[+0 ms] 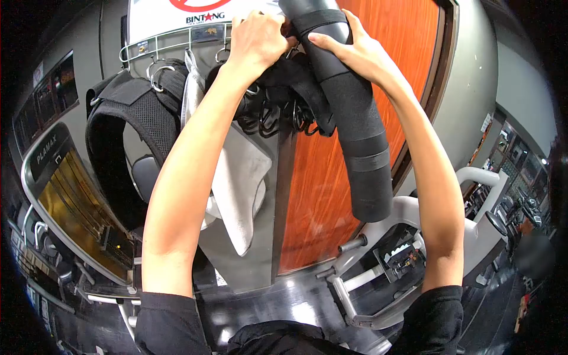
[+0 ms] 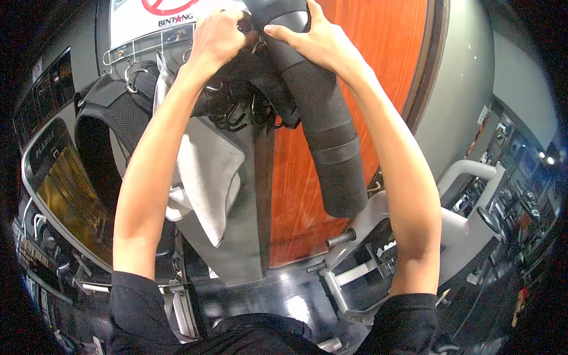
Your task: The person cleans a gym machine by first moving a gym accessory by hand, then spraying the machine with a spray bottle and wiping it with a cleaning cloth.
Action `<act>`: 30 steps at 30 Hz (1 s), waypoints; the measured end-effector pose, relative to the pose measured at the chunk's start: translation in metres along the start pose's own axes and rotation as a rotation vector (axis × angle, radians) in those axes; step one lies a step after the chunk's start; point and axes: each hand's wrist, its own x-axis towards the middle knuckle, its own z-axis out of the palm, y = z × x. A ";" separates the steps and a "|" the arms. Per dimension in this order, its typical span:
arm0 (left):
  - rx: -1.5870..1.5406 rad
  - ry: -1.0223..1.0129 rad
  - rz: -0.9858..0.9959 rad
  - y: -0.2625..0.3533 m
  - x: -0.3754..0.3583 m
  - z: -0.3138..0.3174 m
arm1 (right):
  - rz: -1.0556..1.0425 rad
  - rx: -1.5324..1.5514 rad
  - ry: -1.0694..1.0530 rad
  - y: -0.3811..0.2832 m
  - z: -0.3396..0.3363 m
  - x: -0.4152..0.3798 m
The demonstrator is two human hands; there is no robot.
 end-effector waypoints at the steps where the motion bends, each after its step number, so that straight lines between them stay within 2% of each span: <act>1: 0.000 0.000 -0.002 -0.001 -0.001 0.000 | 0.008 0.039 -0.022 -0.002 0.000 -0.002; 7: 0.041 -0.075 0.010 -0.002 -0.003 0.006 | 0.025 0.139 -0.047 0.012 0.010 -0.008; 19: -0.094 -0.214 0.087 -0.005 -0.003 0.002 | 0.058 0.227 -0.068 0.016 0.017 -0.028; 23: -0.120 -0.233 0.026 -0.008 -0.003 0.006 | 0.078 0.264 -0.063 0.018 0.022 -0.032; 30: -0.025 -0.195 0.079 -0.009 -0.008 0.013 | 0.072 0.309 -0.067 0.022 0.026 -0.033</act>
